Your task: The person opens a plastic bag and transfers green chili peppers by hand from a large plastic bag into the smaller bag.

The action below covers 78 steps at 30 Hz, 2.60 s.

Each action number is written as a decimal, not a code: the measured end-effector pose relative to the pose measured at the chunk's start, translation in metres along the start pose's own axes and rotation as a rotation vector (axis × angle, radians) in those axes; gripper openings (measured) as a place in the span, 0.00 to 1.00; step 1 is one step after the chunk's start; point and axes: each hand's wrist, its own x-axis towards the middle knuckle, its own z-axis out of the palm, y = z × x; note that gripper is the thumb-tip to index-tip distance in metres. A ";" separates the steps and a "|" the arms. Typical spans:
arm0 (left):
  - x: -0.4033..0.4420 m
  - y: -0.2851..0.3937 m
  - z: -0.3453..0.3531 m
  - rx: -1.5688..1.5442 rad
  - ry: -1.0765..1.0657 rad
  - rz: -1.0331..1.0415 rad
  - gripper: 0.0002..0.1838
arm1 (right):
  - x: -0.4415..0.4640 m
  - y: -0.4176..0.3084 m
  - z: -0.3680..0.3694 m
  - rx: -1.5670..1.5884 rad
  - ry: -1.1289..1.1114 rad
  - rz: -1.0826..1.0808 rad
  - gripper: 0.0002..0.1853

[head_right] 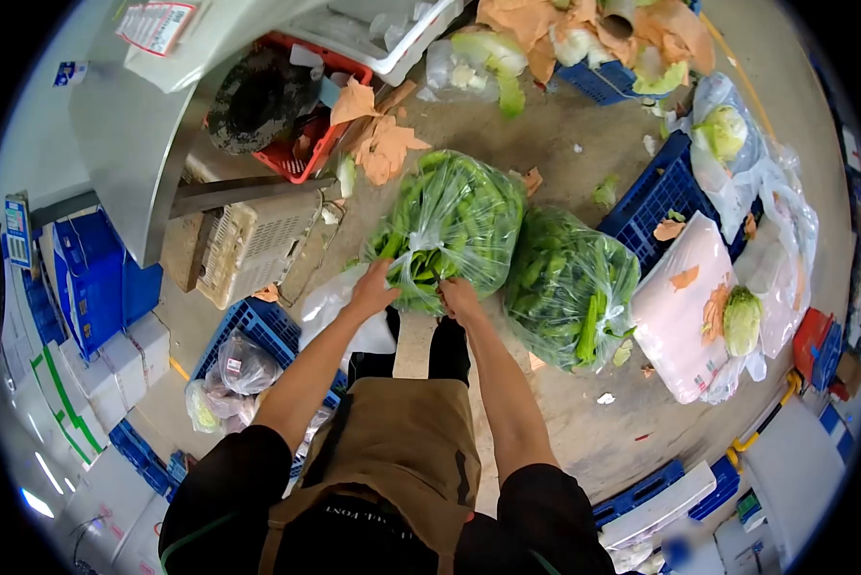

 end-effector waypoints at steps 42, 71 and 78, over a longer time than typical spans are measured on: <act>-0.002 -0.023 0.007 -0.318 -0.064 0.104 0.13 | 0.039 -0.035 0.002 -0.182 -0.092 -0.029 0.14; 0.024 0.012 0.011 -0.719 -0.298 -0.201 0.14 | 0.021 -0.067 0.019 0.016 -0.279 0.077 0.16; -0.047 -0.075 0.053 -0.153 -0.359 0.200 0.09 | -0.056 -0.091 -0.008 0.555 -0.358 -0.149 0.16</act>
